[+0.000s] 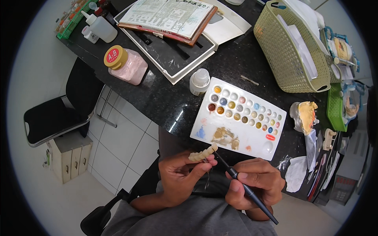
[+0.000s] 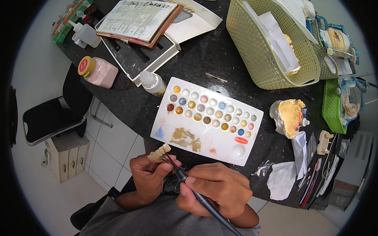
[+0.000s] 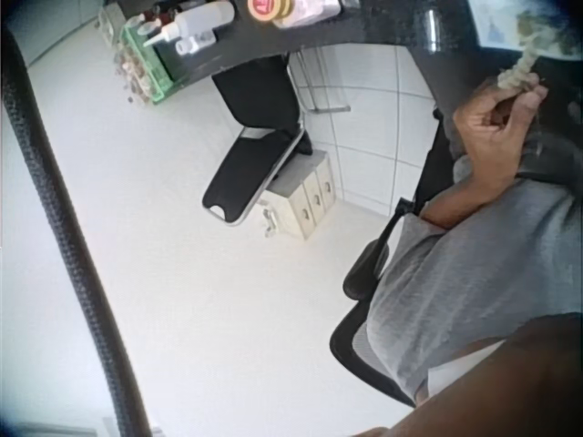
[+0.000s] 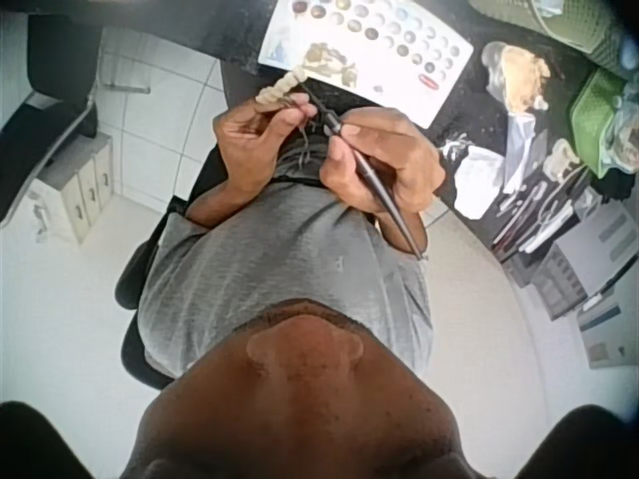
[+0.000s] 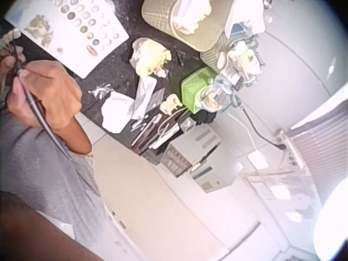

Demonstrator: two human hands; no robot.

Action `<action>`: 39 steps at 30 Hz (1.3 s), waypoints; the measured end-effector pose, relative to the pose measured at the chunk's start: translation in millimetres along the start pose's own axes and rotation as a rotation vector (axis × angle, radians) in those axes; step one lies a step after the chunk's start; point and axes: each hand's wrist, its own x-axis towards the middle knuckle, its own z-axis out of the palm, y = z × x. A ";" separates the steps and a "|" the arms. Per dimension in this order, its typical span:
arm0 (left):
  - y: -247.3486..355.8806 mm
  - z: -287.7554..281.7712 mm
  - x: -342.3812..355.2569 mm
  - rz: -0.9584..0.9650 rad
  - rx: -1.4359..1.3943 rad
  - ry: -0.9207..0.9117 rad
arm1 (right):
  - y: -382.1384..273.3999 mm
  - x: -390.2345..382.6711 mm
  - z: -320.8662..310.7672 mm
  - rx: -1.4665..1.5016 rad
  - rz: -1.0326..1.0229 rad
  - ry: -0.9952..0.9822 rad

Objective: The person applies stains to a dental bridge using a small brush. They dip the brush into different colors on a palette and paint the surface of the bridge held in their other hand, rotating the bridge to reach different surfaces and comparing it to a separate crown.

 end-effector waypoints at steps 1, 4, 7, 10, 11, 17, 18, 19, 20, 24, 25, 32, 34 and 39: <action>-0.3 -0.2 0.0 0.008 0.001 -0.003 | 0.0 -0.1 0.0 -0.004 0.004 -0.001; 0.0 -0.1 0.3 0.006 -0.002 -0.001 | -0.8 2.9 -5.7 -0.032 -0.047 -0.141; 0.4 0.0 0.8 0.009 0.006 -0.007 | -0.8 3.1 -5.5 -0.035 -0.047 -0.141; 0.7 0.4 1.3 0.012 -0.001 -0.013 | -0.6 1.4 0.6 -0.015 0.013 -0.006; 0.8 0.5 1.5 0.011 0.006 -0.013 | -0.6 1.6 0.6 -0.018 0.011 -0.007; 2.4 2.0 1.8 0.004 0.043 0.015 | -0.9 0.7 -1.4 -0.017 0.005 -0.018; 1.4 2.3 1.8 0.011 0.060 0.024 | -1.5 -0.4 -2.8 -0.014 0.007 -0.020; 0.5 2.3 1.7 0.017 0.076 0.033 | -1.8 -1.0 -3.6 -0.012 0.009 -0.021; -0.1 1.9 1.6 0.020 0.049 0.021 | -1.9 -1.2 -3.3 -0.009 0.011 -0.007; -1.7 1.2 0.9 0.026 -0.003 -0.001 | -1.9 0.5 -0.8 -0.002 0.007 0.012; -1.7 1.0 0.8 0.028 -0.004 0.001 | -1.7 1.5 -0.3 -0.001 0.003 0.006; 0.0 2.6 0.5 0.010 -0.015 0.008 | 0.0 2.3 -1.6 0.005 -0.014 -0.045; 0.4 1.8 0.1 0.004 -0.005 0.006 | -0.3 4.0 -5.1 -0.020 -0.040 -0.129; -0.6 1.4 0.2 0.011 -0.019 0.006 | 0.2 2.2 -1.3 -0.008 -0.021 -0.036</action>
